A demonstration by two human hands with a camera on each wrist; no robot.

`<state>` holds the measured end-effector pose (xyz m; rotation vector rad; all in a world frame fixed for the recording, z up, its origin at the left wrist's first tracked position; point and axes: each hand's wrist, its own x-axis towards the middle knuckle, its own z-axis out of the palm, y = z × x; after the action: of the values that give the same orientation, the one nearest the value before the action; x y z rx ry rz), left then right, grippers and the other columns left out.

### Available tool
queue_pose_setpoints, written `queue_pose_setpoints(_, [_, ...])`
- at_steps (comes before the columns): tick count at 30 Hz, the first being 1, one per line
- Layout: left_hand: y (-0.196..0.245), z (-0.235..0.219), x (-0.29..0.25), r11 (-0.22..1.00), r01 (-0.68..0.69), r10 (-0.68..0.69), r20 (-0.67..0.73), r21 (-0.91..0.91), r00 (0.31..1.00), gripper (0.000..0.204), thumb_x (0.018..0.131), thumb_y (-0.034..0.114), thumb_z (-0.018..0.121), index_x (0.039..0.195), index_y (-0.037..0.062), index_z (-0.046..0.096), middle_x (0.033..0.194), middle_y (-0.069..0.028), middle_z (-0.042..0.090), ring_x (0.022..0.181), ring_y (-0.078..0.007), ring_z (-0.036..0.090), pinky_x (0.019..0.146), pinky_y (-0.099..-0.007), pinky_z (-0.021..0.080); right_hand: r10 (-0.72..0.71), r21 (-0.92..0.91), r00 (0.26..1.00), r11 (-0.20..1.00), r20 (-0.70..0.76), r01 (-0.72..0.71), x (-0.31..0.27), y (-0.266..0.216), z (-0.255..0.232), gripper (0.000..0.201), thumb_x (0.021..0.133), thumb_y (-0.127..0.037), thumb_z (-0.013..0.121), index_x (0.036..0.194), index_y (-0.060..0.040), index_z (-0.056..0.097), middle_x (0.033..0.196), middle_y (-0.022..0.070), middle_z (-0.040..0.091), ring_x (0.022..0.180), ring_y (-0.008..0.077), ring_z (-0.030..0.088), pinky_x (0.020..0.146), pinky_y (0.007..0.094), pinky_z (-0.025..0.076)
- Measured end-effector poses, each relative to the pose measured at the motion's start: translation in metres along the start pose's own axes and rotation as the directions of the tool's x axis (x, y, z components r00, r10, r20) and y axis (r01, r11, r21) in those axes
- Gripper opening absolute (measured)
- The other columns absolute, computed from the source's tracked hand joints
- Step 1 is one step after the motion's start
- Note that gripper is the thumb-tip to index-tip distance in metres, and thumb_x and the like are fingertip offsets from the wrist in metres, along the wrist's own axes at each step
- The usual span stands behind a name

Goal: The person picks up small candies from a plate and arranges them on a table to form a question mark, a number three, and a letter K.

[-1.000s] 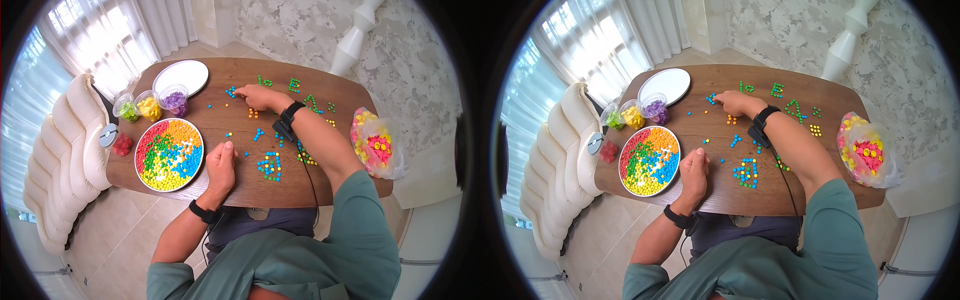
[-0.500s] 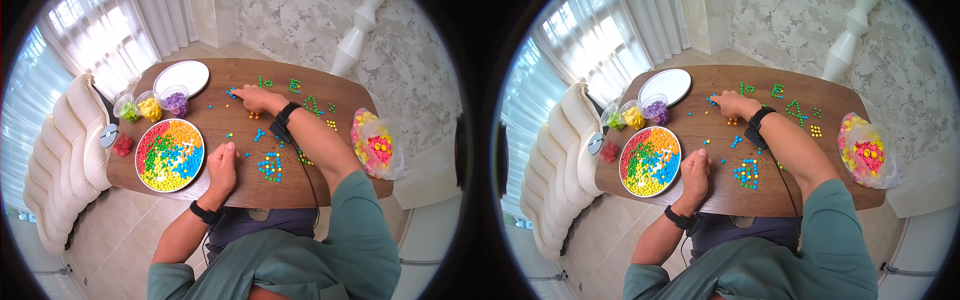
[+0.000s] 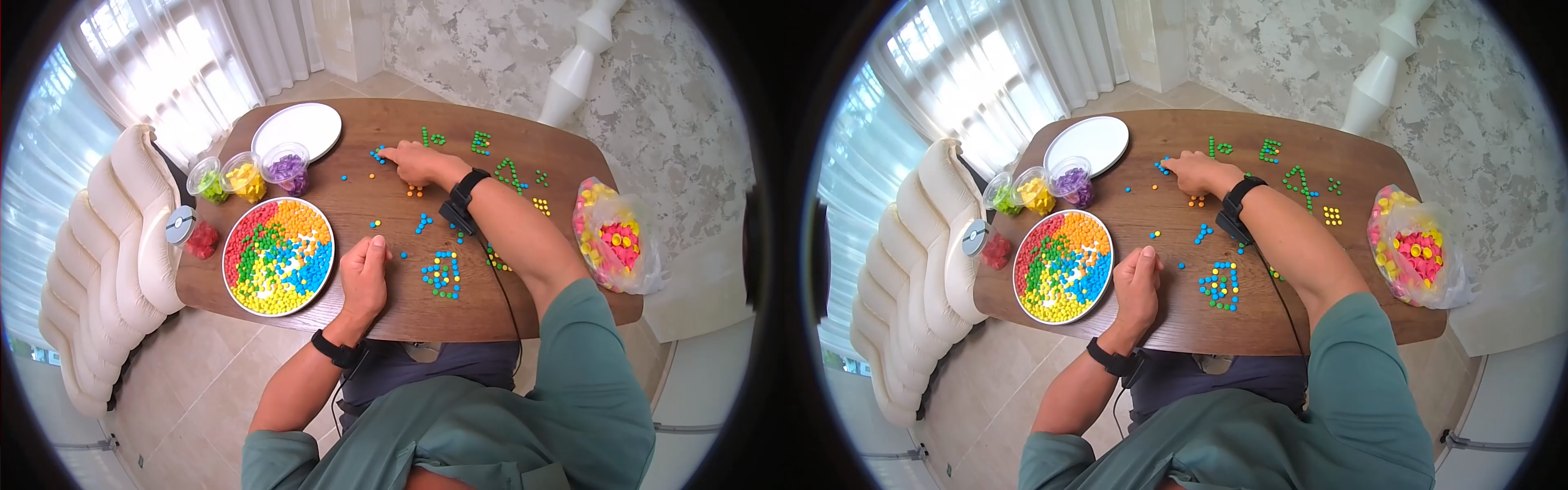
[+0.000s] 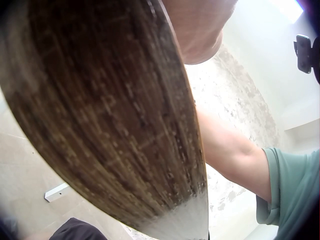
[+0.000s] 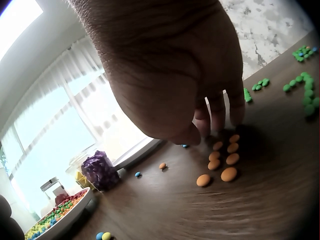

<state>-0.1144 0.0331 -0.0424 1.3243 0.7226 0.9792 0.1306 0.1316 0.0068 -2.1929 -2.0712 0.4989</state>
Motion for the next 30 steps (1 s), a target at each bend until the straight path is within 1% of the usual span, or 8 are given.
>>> queue_pose_setpoints(5, [0.002,0.000,-0.001,1.000,-0.005,0.005,-0.006,0.022,1.000,0.040,0.110,0.029,0.053,0.077,0.0081,0.059,0.059,0.0084,0.041,0.051,-0.0009,0.033,0.047,-0.0228,0.024,-0.013,0.000,1.000,1.000,-0.021,0.013,-0.001,0.000,0.000,0.061,0.095,-0.002,0.044,0.153,-0.0179,0.050,0.133,0.0251,0.056,0.127,0.0450,0.053,0.106,0.0492,0.044])
queue_pose_setpoints(7, [0.003,0.000,-0.001,1.000,0.020,-0.020,-0.012,-0.018,1.000,0.042,0.109,0.029,0.057,0.074,0.0055,0.061,0.059,0.0072,0.043,0.054,-0.0023,0.037,0.050,-0.0248,0.027,-0.030,0.004,1.000,1.000,-0.008,0.030,0.000,0.003,0.001,0.061,0.094,-0.001,0.044,0.153,-0.0176,0.050,0.133,0.0252,0.056,0.126,0.0448,0.054,0.106,0.0492,0.045])
queue_pose_setpoints(14, [0.000,0.000,0.000,1.000,0.014,-0.014,-0.007,-0.002,1.000,0.042,0.108,0.028,0.057,0.074,0.0054,0.061,0.062,0.0072,0.043,0.057,-0.0024,0.036,0.052,-0.0253,0.027,-0.017,0.008,1.000,1.000,-0.008,0.017,-0.003,-0.002,-0.001,0.061,0.095,-0.002,0.044,0.153,-0.0182,0.050,0.134,0.0245,0.056,0.128,0.0437,0.053,0.107,0.0493,0.044])
queue_pose_setpoints(17, [-0.003,-0.001,0.001,1.000,0.013,-0.013,-0.007,-0.007,1.000,0.041,0.108,0.028,0.057,0.074,0.0051,0.061,0.062,0.0070,0.043,0.059,-0.0029,0.036,0.053,-0.0259,0.027,0.005,0.008,1.000,1.000,-0.020,-0.004,0.000,-0.005,0.000,0.063,0.095,-0.002,0.044,0.154,-0.0212,0.049,0.136,0.0241,0.055,0.129,0.0434,0.052,0.108,0.0489,0.044])
queue_pose_setpoints(19, [-0.006,0.000,0.002,0.998,-0.053,0.053,-0.005,0.022,0.999,0.040,0.110,0.029,0.053,0.077,0.0076,0.060,0.059,0.0084,0.042,0.052,-0.0005,0.032,0.047,-0.0225,0.023,0.008,-0.052,1.000,0.999,0.010,-0.008,0.002,-0.007,0.001,0.065,0.095,-0.003,0.044,0.156,-0.0245,0.048,0.139,0.0231,0.054,0.130,0.0428,0.051,0.110,0.0481,0.043])
queue_pose_setpoints(20, [-0.006,0.000,0.002,0.998,-0.053,0.054,-0.005,0.021,0.999,0.040,0.110,0.029,0.053,0.077,0.0076,0.060,0.059,0.0084,0.042,0.052,-0.0005,0.032,0.047,-0.0225,0.023,0.008,-0.052,1.000,0.999,0.010,-0.008,0.003,-0.007,0.001,0.065,0.095,-0.003,0.044,0.156,-0.0245,0.048,0.139,0.0231,0.054,0.130,0.0428,0.051,0.110,0.0481,0.043])
queue_pose_setpoints(22, [-0.006,0.000,0.002,0.998,-0.057,0.057,-0.001,0.023,0.998,0.041,0.110,0.029,0.054,0.077,0.0076,0.060,0.059,0.0084,0.042,0.052,-0.0006,0.033,0.047,-0.0223,0.023,0.030,-0.060,0.998,0.998,0.048,-0.027,0.002,-0.009,-0.001,0.063,0.097,-0.007,0.049,0.156,-0.0271,0.048,0.150,0.0194,0.048,0.140,0.0397,0.046,0.114,0.0521,0.042])
queue_pose_setpoints(30, [-0.007,0.000,0.002,0.996,-0.080,0.079,0.005,0.045,0.997,0.041,0.110,0.029,0.054,0.076,0.0075,0.059,0.060,0.0085,0.041,0.051,-0.0007,0.032,0.047,-0.0224,0.024,-0.018,-0.097,0.997,0.995,0.078,0.025,-0.007,-0.004,0.002,0.064,0.096,-0.006,0.050,0.156,-0.0262,0.048,0.149,0.0185,0.049,0.141,0.0383,0.046,0.115,0.0493,0.043])
